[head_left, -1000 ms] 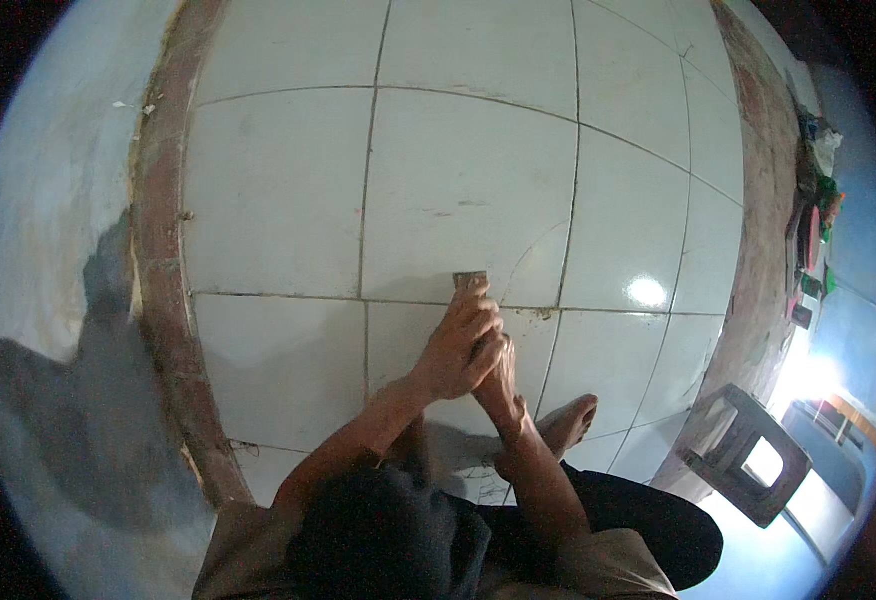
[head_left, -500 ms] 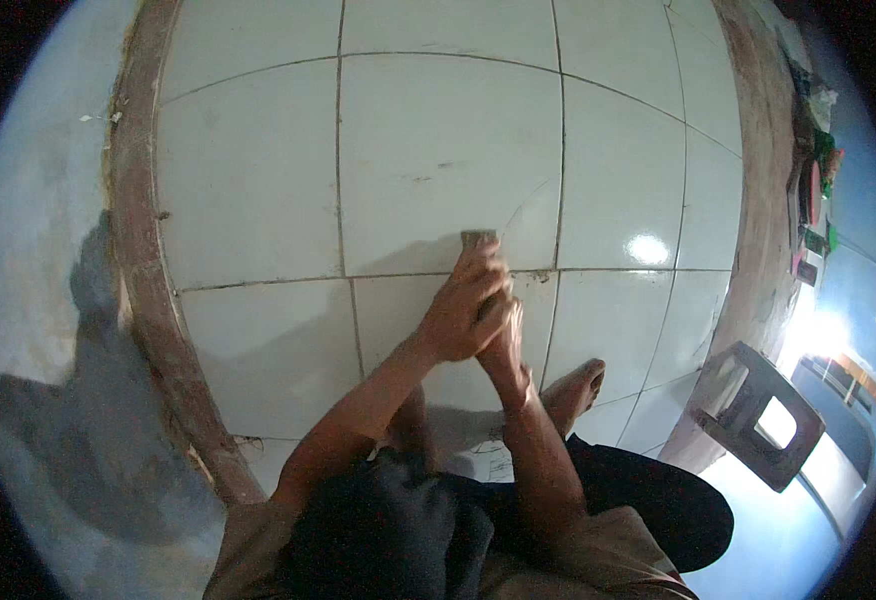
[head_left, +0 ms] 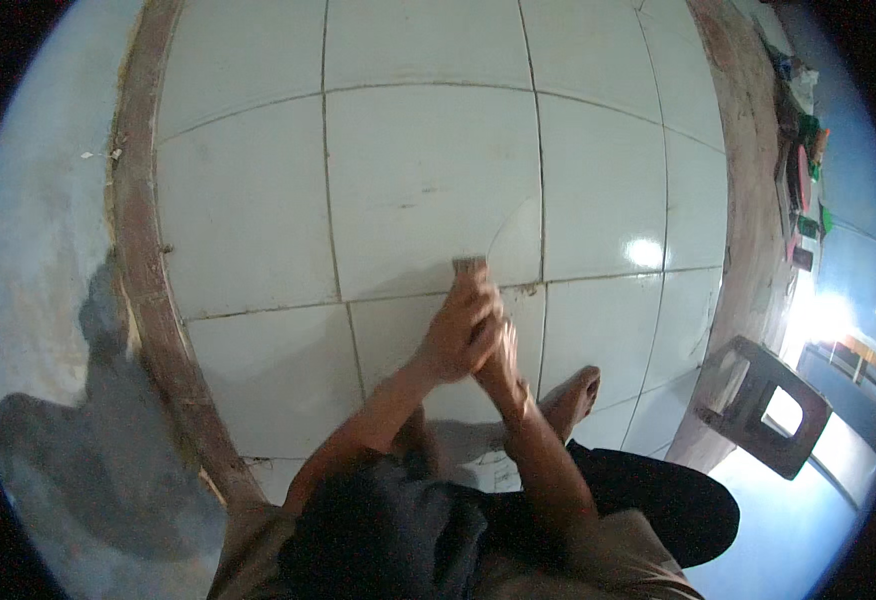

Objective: The person sits on a tiled floor and uses a grout float to apply and smooth grout into the joints between white floor tiles. They repeatedly press and drag the tool along the grout lines to fill gaps and remove excess material.

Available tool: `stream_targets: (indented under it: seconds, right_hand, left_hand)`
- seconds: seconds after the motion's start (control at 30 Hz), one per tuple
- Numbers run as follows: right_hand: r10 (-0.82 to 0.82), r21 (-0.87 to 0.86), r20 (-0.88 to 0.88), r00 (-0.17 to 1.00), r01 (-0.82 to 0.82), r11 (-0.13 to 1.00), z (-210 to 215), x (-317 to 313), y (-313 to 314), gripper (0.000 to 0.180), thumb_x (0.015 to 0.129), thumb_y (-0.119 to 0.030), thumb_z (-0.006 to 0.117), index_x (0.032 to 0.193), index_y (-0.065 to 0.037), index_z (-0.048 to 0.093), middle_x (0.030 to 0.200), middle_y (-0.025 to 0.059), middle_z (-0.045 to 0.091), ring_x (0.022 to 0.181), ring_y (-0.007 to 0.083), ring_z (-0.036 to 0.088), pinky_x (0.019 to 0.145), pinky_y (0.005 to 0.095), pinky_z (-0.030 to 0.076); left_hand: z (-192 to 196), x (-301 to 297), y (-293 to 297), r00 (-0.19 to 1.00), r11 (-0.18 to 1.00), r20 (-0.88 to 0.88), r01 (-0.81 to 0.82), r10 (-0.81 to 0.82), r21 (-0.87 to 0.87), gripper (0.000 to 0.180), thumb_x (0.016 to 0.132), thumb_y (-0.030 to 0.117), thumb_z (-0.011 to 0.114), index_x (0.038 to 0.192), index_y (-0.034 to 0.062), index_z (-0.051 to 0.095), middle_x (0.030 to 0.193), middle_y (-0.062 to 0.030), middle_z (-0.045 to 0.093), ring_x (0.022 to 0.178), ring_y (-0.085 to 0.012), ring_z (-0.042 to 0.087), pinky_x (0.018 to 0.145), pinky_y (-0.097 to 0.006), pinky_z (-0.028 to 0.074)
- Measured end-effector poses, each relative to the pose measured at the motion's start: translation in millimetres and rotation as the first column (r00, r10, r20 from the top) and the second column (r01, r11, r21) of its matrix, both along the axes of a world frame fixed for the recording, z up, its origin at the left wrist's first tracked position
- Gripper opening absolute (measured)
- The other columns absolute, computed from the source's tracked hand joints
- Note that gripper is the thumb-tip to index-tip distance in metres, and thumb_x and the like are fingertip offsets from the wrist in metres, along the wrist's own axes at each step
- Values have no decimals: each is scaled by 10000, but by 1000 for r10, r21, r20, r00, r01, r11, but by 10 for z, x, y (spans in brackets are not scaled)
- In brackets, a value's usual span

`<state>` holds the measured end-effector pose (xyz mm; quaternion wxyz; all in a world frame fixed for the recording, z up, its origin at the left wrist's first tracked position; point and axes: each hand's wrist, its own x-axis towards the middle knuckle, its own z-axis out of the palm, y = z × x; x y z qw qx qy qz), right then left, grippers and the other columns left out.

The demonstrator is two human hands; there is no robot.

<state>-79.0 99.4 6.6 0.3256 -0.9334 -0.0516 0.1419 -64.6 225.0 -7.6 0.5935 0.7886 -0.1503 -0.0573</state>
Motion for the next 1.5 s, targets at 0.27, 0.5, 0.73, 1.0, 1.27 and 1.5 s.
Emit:
stream_targets:
  seconds: [0.27,0.5,0.73,1.0,1.27,1.5]
  right_hand:
    - [-90,61,-10,996,90,994,163,284,122,223,820,-201,747,851,-6,642,726,171,676,618,353,645,581,448,524]
    - [37,-41,22,999,-36,999,-11,-77,17,242,826,-206,750,945,-17,658,885,197,711,771,360,697,638,476,544]
    - [137,27,-123,983,-135,990,141,467,243,202,848,-186,731,942,-18,669,847,201,705,762,384,704,633,470,553]
    - [314,-58,6,949,-313,948,15,537,369,210,873,-158,703,1017,-9,669,930,195,705,806,388,702,663,473,564]
    - [388,-136,-18,922,-387,912,-153,627,276,516,867,-160,723,1314,15,532,1167,260,647,983,433,666,808,523,559]
    - [365,-108,-64,929,-370,923,-64,841,373,371,881,-138,705,1213,-3,612,1119,235,686,939,394,691,807,509,564]
  left_hand:
    - [123,343,79,998,993,-60,-9,2,-116,317,904,143,652,1174,-15,603,1371,-250,528,1454,-478,365,1208,-607,266]
    - [32,-66,44,998,999,48,-33,33,2,332,972,235,589,1174,-27,608,1314,-253,535,1416,-484,394,1202,-601,283]
    - [69,342,246,988,983,29,-151,154,-106,258,955,194,612,1082,-29,593,1241,-244,548,1360,-476,448,1157,-591,335]
    - [-63,336,414,940,973,252,-225,232,-55,183,979,121,577,1089,-24,555,1204,-232,551,1230,-456,515,1121,-595,382]
    - [-106,442,365,949,965,189,-236,254,-113,191,975,141,586,1062,-28,560,1222,-231,565,1337,-484,467,1168,-585,330]
    - [-51,627,438,945,960,175,-260,276,-107,198,974,152,572,1049,-31,568,1235,-257,546,1356,-502,446,1160,-614,332]
